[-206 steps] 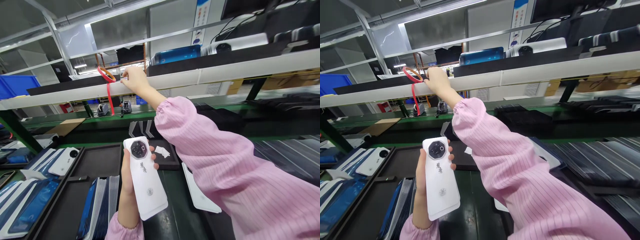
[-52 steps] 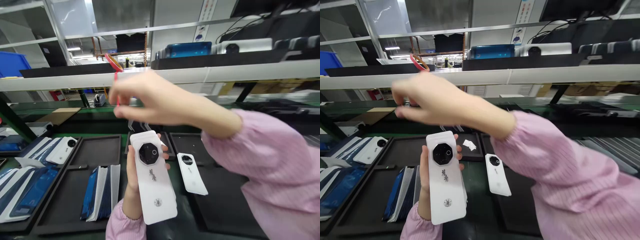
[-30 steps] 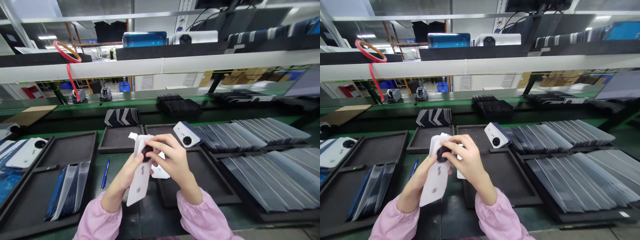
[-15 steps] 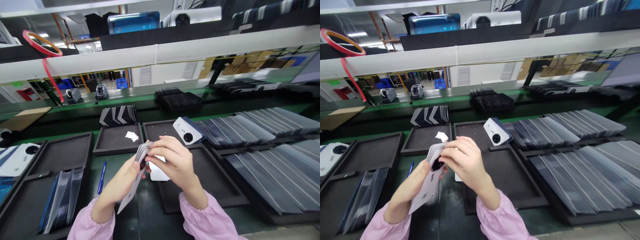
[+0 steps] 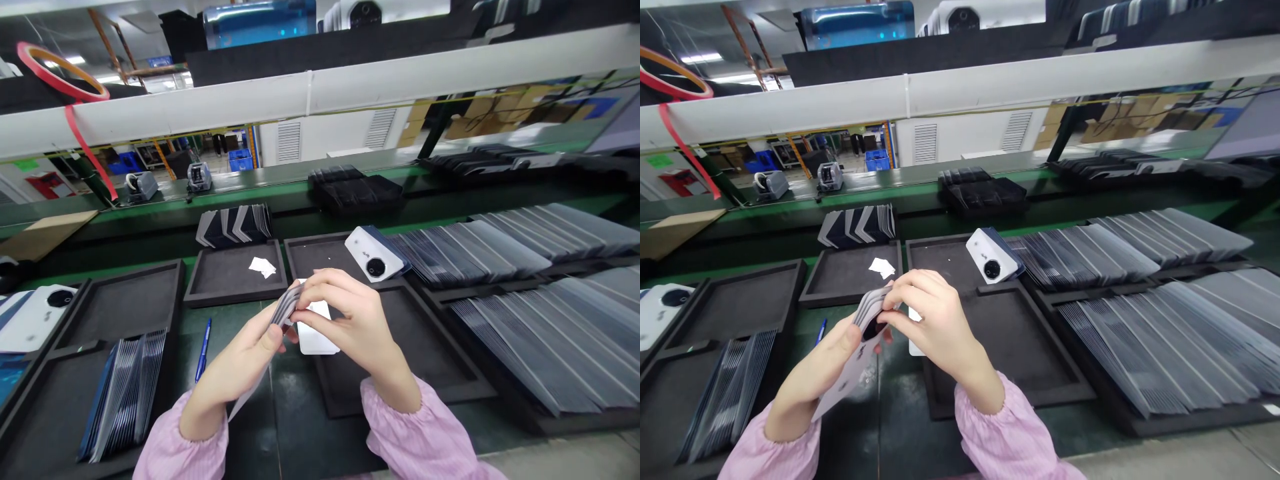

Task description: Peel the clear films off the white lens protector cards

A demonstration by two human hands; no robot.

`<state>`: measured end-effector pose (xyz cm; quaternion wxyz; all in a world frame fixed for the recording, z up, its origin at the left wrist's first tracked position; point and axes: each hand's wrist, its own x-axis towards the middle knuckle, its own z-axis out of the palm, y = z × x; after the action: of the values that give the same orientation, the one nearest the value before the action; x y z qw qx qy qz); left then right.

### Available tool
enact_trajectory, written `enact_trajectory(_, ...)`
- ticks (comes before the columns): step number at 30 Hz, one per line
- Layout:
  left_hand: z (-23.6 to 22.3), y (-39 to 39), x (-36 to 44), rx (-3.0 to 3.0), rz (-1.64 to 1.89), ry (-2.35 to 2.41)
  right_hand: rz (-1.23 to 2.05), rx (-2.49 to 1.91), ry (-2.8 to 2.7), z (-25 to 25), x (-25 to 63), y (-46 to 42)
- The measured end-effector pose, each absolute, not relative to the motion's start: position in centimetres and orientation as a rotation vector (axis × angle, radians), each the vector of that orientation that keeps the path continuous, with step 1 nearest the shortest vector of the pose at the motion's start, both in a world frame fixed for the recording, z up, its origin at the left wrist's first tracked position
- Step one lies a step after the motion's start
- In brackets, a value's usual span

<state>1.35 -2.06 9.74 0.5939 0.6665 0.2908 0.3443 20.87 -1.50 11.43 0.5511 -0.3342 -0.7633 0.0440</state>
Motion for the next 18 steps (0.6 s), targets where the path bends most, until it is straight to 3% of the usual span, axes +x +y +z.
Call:
enact_trajectory(10,10.2,-2.28,1.36,1.488,0.799,0.652,0.164,-0.796,-1.804,11.63,20.88,-1.71)
enact_trajectory(18,9.74,-2.88,1.26,0.781,0.673,0.474,0.28,-0.791,-1.641,12.05,21.04,-1.88)
